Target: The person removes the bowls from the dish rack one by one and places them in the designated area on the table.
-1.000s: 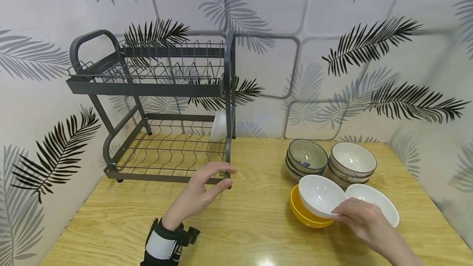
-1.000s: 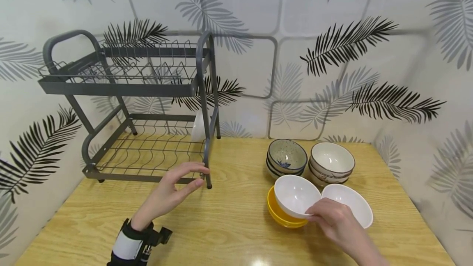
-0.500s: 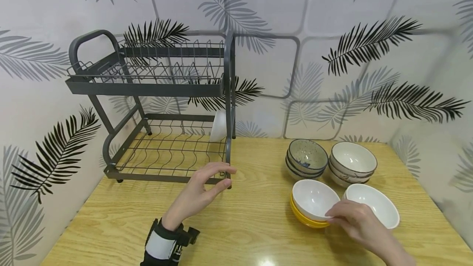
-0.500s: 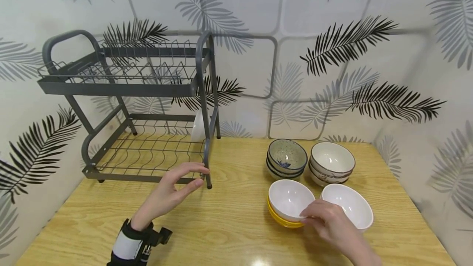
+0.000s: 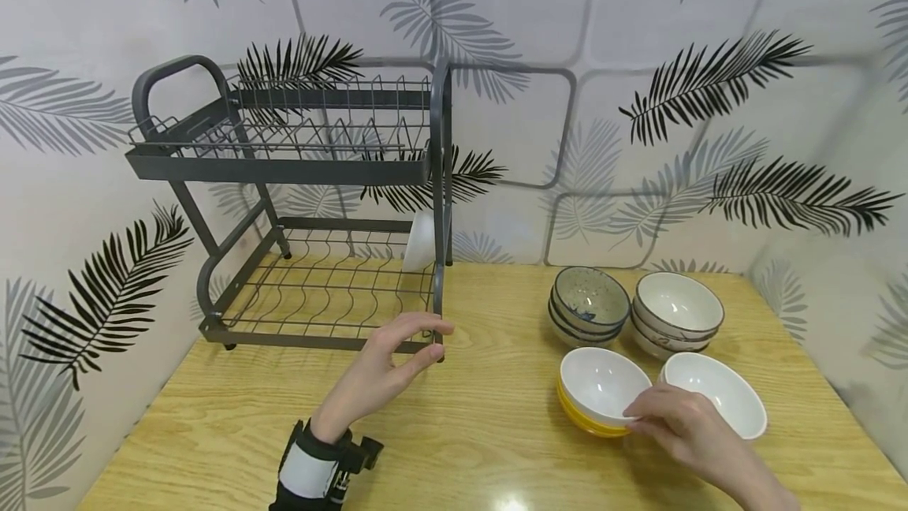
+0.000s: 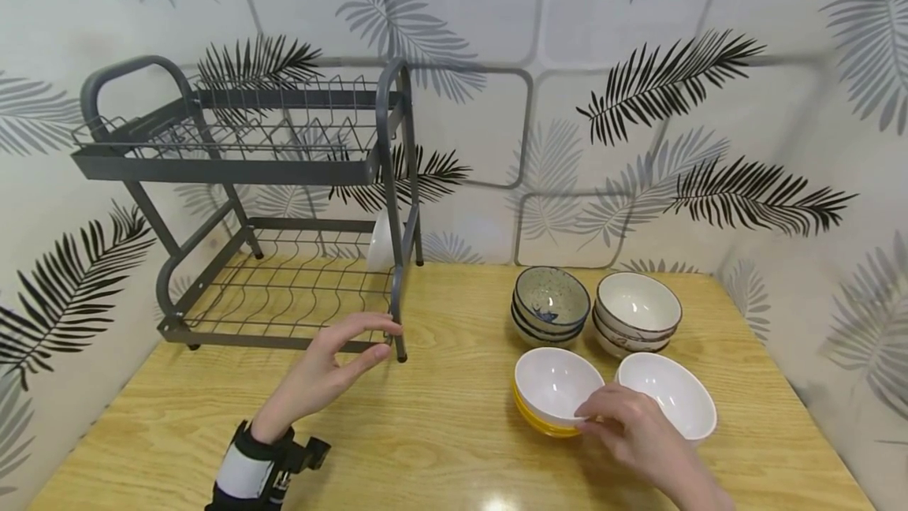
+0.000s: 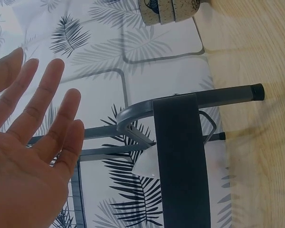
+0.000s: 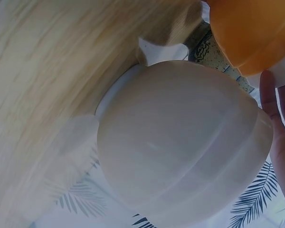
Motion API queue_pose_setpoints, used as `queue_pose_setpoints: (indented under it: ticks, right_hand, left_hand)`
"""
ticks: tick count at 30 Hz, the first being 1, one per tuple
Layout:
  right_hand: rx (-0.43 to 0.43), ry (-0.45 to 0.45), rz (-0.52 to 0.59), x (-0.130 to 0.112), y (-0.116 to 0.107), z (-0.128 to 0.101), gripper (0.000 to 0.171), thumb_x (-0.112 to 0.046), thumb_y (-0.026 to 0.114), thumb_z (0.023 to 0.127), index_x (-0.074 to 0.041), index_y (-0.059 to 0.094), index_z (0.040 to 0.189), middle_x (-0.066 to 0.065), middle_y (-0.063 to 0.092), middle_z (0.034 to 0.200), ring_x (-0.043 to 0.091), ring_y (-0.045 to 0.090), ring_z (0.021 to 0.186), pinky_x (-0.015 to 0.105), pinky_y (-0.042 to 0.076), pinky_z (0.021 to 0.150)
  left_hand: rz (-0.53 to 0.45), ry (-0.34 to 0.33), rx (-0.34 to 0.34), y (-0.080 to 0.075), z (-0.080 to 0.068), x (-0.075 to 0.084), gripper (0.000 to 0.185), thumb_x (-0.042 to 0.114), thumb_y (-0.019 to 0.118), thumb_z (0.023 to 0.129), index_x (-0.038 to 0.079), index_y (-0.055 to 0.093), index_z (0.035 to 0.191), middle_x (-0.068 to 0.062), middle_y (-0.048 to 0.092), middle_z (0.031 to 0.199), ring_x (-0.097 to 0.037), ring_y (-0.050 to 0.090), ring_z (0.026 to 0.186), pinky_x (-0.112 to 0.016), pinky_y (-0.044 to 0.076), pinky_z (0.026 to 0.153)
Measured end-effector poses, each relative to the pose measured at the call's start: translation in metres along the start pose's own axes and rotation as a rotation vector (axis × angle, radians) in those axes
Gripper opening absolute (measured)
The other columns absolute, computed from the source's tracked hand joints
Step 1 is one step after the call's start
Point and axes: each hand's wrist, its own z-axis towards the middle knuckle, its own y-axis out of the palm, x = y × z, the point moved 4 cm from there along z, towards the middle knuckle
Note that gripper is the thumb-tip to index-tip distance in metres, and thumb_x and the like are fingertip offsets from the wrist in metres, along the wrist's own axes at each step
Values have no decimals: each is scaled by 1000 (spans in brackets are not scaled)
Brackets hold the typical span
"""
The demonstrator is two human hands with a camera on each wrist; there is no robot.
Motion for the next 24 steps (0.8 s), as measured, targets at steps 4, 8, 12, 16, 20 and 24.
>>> queue_pose_setpoints:
  ticks: [4,8,12,16,20,24]
  right_hand:
    - [-12,16,11,-1,0,0,25,-39,62,97,-17,72,88,-6,70,80,3,59,73,10,48,65]
    - [-20,16,-12,-1,0,-1,25,-40,61,97,-19,73,89,-7,72,83,4,61,77,8,48,73]
    - [-27,-9,-44,-1,-1,-1,32,-42,55,100,-19,75,88,-6,73,85,7,64,81,6,47,86]
    - [-32,-14,-63,-2,-1,0,37,-43,52,101,-19,76,88,-5,74,86,10,65,82,6,46,91]
    - [-39,6,-69,-3,-2,0,28,-40,61,98,-19,76,88,-6,74,86,9,65,83,6,46,90]
    - [-33,44,-80,-4,-4,-1,13,-17,83,79,-18,76,90,-9,74,87,6,64,84,5,46,89]
  left_hand:
    - [-9,8,-5,1,1,0,29,13,66,97,11,66,126,-6,68,131,-26,60,128,-51,50,107]
    - [-5,14,-3,1,1,0,28,13,66,97,12,67,126,-6,68,130,-26,60,127,-49,50,107]
    - [0,9,2,1,1,0,28,13,66,97,11,67,125,-5,68,130,-25,60,127,-47,50,107]
    - [1,1,-2,1,1,0,29,14,66,97,11,67,125,-5,68,130,-25,60,127,-48,50,107]
    - [3,-4,-7,1,0,-1,29,13,66,97,9,67,125,-5,68,130,-25,60,127,-48,50,107]
    - [5,0,-7,2,0,-1,29,13,66,97,9,67,125,-6,68,130,-26,60,127,-47,50,107]
